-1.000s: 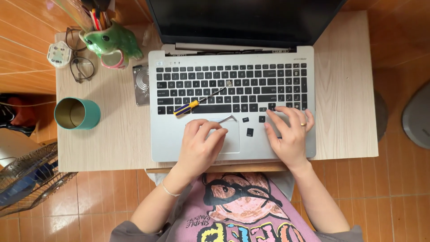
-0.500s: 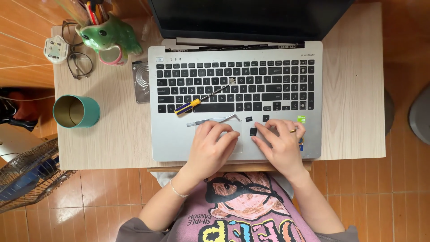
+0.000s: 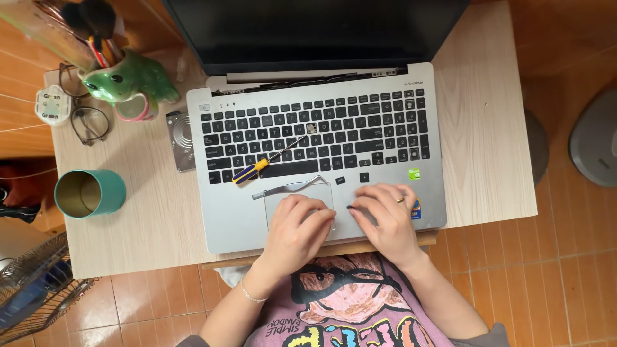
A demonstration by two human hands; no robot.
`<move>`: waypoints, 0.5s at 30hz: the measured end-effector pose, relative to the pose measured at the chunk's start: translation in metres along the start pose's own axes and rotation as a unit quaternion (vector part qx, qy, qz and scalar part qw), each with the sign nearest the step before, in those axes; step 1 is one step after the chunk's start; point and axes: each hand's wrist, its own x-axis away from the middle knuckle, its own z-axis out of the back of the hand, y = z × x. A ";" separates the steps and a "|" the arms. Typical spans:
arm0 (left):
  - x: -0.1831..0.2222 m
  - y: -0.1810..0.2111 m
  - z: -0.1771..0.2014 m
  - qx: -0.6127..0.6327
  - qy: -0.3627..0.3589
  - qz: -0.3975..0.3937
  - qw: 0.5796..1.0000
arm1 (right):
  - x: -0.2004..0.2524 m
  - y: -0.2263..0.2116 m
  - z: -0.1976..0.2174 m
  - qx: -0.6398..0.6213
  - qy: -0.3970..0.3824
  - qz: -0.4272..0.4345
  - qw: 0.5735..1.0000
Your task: Repairing a laptop keyboard by reattaching multiple keycaps and their underlying hinge clips using precision tools.
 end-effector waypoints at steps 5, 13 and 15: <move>0.001 0.001 -0.005 0.012 -0.005 0.002 1.000 | 0.012 0.016 0.004 -0.097 0.031 -0.018 0.995; 0.012 0.004 -0.019 0.060 -0.009 -0.004 0.998 | -0.004 0.097 0.052 -0.165 0.074 -0.248 0.952; 0.012 0.004 -0.020 0.066 -0.018 -0.009 0.998 | -0.011 0.108 0.051 -0.136 0.045 -0.237 0.961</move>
